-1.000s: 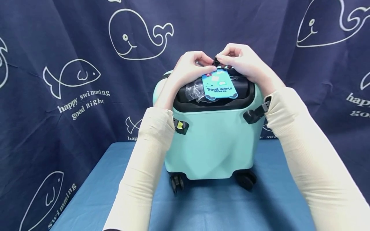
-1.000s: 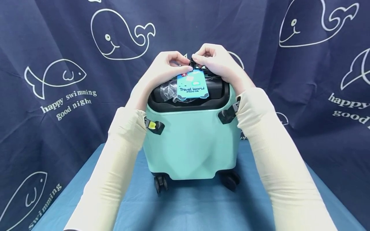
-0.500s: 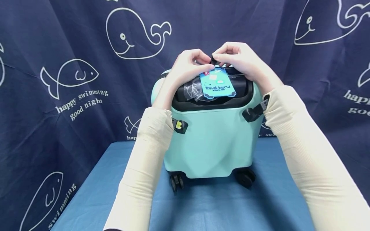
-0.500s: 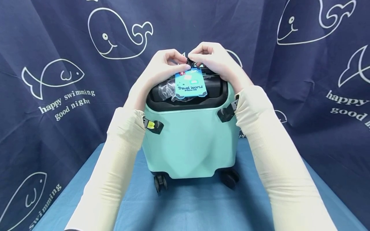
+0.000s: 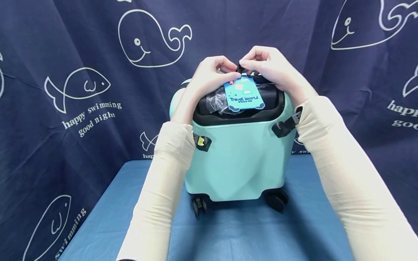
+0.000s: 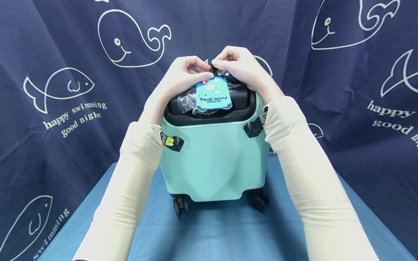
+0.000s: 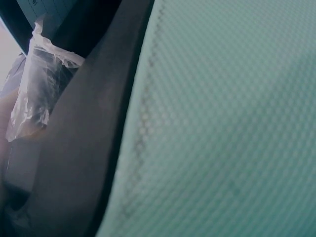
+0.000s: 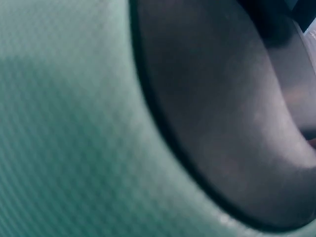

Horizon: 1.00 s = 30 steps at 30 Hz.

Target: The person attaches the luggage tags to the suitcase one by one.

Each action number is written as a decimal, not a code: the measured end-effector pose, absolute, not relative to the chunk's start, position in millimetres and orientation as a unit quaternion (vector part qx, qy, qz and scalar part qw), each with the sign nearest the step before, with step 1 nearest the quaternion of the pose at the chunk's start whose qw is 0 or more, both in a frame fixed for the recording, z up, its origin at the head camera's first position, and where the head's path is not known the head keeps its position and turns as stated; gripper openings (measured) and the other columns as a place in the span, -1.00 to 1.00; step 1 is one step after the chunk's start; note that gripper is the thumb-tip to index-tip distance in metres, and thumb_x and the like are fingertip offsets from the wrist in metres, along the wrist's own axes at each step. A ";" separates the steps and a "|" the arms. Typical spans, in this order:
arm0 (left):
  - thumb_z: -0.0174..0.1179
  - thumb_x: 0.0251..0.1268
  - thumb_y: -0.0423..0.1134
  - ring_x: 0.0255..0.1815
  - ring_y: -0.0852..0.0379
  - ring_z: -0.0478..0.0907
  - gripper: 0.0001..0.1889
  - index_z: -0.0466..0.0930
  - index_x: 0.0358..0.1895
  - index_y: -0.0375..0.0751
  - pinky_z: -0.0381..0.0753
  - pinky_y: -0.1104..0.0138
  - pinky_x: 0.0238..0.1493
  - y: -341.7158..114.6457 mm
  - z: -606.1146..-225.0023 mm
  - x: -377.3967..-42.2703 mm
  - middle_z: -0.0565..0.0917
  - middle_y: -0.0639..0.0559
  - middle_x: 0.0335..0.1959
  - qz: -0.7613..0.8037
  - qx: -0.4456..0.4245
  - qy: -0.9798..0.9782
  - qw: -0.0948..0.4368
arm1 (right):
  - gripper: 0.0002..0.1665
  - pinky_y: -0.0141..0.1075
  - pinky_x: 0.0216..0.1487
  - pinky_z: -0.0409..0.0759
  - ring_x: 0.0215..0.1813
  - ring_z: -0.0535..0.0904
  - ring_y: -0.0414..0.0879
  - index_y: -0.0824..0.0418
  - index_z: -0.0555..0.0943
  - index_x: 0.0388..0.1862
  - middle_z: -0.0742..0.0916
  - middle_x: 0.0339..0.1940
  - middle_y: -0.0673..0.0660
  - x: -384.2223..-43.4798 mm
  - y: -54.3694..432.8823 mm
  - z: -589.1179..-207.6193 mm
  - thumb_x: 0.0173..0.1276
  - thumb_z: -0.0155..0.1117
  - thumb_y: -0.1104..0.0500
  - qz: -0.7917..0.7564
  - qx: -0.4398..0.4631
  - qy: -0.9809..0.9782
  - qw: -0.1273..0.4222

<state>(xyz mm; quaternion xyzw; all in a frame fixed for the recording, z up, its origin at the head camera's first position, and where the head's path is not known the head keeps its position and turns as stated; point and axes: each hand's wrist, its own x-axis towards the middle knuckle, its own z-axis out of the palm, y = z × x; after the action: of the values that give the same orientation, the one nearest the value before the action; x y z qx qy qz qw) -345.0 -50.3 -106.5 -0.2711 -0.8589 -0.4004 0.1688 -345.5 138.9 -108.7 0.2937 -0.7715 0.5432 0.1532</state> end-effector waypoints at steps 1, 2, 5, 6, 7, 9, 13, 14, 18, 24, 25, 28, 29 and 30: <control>0.34 0.09 -0.12 -0.28 0.29 0.63 -0.74 0.64 -0.17 -0.13 0.44 0.55 -0.09 -50.5 -106.5 -344.8 0.72 0.06 -0.25 -0.401 -0.270 -0.859 0.170 | -0.93 -0.41 -0.31 0.39 -0.42 0.51 -0.25 0.04 0.65 -0.39 0.67 -0.52 -0.14 -344.8 138.9 -108.5 0.28 0.24 0.16 0.539 0.289 -0.776 0.152; 0.35 0.09 -0.12 -0.28 0.28 0.63 -0.74 0.64 -0.17 -0.13 0.44 0.55 -0.08 -50.6 -106.7 -344.7 0.72 0.06 -0.25 -0.402 -0.271 -0.858 0.171 | -0.94 -0.40 -0.31 0.38 -0.40 0.51 -0.24 0.03 0.66 -0.36 0.67 -0.51 -0.13 -344.3 139.0 -108.4 0.27 0.25 0.14 0.537 0.287 -0.779 0.150; 0.35 0.09 -0.11 -0.26 0.28 0.63 -0.75 0.62 -0.19 -0.12 0.42 0.53 -0.07 -51.6 -107.2 -344.5 0.71 0.06 -0.25 -0.397 -0.274 -0.858 0.178 | -0.91 -0.39 -0.33 0.37 -0.38 0.52 -0.23 0.05 0.66 -0.27 0.68 -0.47 -0.13 -343.6 138.8 -108.4 0.26 0.27 0.13 0.534 0.290 -0.781 0.144; 0.34 0.09 -0.11 -0.25 0.29 0.62 -0.75 0.62 -0.20 -0.12 0.42 0.53 -0.07 -51.8 -107.5 -344.7 0.72 0.06 -0.25 -0.393 -0.277 -0.858 0.182 | -0.90 -0.40 -0.34 0.37 -0.38 0.52 -0.24 0.06 0.66 -0.25 0.69 -0.46 -0.12 -343.7 138.9 -108.6 0.25 0.28 0.13 0.535 0.292 -0.780 0.142; 0.34 0.09 -0.11 -0.24 0.30 0.62 -0.76 0.61 -0.20 -0.11 0.41 0.52 -0.06 -52.0 -107.5 -344.6 0.72 0.06 -0.24 -0.388 -0.279 -0.859 0.184 | -0.89 -0.41 -0.35 0.38 -0.39 0.53 -0.24 0.07 0.66 -0.24 0.70 -0.46 -0.11 -343.6 138.8 -108.8 0.24 0.29 0.15 0.537 0.295 -0.778 0.142; 0.34 0.10 -0.10 -0.23 0.31 0.61 -0.76 0.61 -0.20 -0.09 0.41 0.51 -0.07 -52.0 -107.6 -345.2 0.72 0.06 -0.24 -0.380 -0.284 -0.860 0.189 | -0.90 -0.42 -0.37 0.40 -0.41 0.54 -0.26 0.10 0.65 -0.25 0.71 -0.46 -0.10 -343.9 138.9 -109.3 0.24 0.29 0.17 0.541 0.302 -0.772 0.144; 0.33 0.11 -0.10 -0.26 0.31 0.61 -0.77 0.61 -0.20 -0.07 0.40 0.50 -0.08 -51.3 -107.3 -346.1 0.72 0.07 -0.25 -0.375 -0.288 -0.860 0.191 | -0.93 -0.44 -0.37 0.41 -0.44 0.55 -0.26 0.10 0.65 -0.29 0.72 -0.47 -0.10 -344.5 139.2 -110.0 0.24 0.29 0.20 0.546 0.310 -0.764 0.150; 0.33 0.11 -0.11 -0.28 0.31 0.61 -0.77 0.62 -0.20 -0.07 0.40 0.50 -0.09 -51.0 -107.2 -346.3 0.72 0.07 -0.26 -0.375 -0.289 -0.860 0.191 | -0.94 -0.44 -0.36 0.41 -0.44 0.55 -0.26 0.10 0.65 -0.29 0.72 -0.47 -0.10 -344.8 139.4 -110.1 0.24 0.29 0.20 0.547 0.311 -0.762 0.151; 0.33 0.11 -0.11 -0.28 0.31 0.62 -0.77 0.62 -0.19 -0.08 0.40 0.51 -0.10 -50.6 -106.5 -345.9 0.73 0.06 -0.26 -0.376 -0.290 -0.859 0.189 | -0.95 -0.45 -0.35 0.44 -0.45 0.56 -0.26 0.10 0.65 -0.33 0.73 -0.49 -0.09 -345.6 139.1 -109.8 0.22 0.31 0.23 0.557 0.313 -0.754 0.154; 0.33 0.12 -0.11 -0.24 0.29 0.63 -0.76 0.63 -0.17 -0.09 0.40 0.52 -0.08 -50.5 -105.6 -344.5 0.73 0.05 -0.24 -0.384 -0.282 -0.862 0.174 | -0.93 -0.44 -0.41 0.39 -0.50 0.54 -0.25 0.08 0.68 -0.39 0.73 -0.53 -0.10 -347.0 138.9 -110.0 0.19 0.33 0.26 0.565 0.309 -0.747 0.166; 0.33 0.12 -0.11 -0.24 0.30 0.62 -0.76 0.63 -0.17 -0.09 0.41 0.52 -0.08 -50.5 -105.8 -344.2 0.73 0.06 -0.23 -0.383 -0.280 -0.863 0.175 | -0.93 -0.44 -0.41 0.40 -0.50 0.54 -0.26 0.08 0.69 -0.39 0.73 -0.52 -0.11 -347.1 139.0 -110.1 0.19 0.33 0.25 0.565 0.309 -0.747 0.167; 0.32 0.12 -0.09 -0.25 0.32 0.62 -0.75 0.64 -0.16 -0.10 0.43 0.53 -0.09 -50.5 -106.0 -343.6 0.72 0.08 -0.22 -0.379 -0.274 -0.866 0.175 | -0.95 -0.45 -0.36 0.44 -0.49 0.53 -0.26 0.10 0.69 -0.37 0.72 -0.50 -0.11 -346.9 139.4 -110.7 0.20 0.33 0.24 0.562 0.307 -0.750 0.166; 0.32 0.12 -0.08 -0.26 0.32 0.62 -0.75 0.64 -0.16 -0.10 0.43 0.53 -0.09 -50.4 -106.1 -343.6 0.72 0.08 -0.22 -0.377 -0.273 -0.867 0.177 | -0.96 -0.46 -0.35 0.45 -0.49 0.53 -0.27 0.11 0.69 -0.37 0.72 -0.50 -0.11 -346.7 139.5 -110.8 0.19 0.34 0.24 0.561 0.306 -0.751 0.167; 0.32 0.13 -0.08 -0.26 0.33 0.62 -0.74 0.64 -0.16 -0.10 0.44 0.53 -0.10 -50.3 -106.0 -343.6 0.72 0.09 -0.22 -0.375 -0.272 -0.868 0.177 | -0.97 -0.46 -0.34 0.46 -0.49 0.52 -0.27 0.11 0.69 -0.37 0.72 -0.50 -0.12 -346.5 139.6 -110.9 0.19 0.34 0.23 0.560 0.304 -0.752 0.168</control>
<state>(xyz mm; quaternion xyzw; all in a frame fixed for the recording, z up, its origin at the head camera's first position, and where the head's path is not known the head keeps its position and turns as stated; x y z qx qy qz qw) -343.6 -50.3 -106.0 -0.2719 -0.8684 -0.3750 0.1769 -346.5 139.6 -110.9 0.3040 -0.7523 0.5598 0.1681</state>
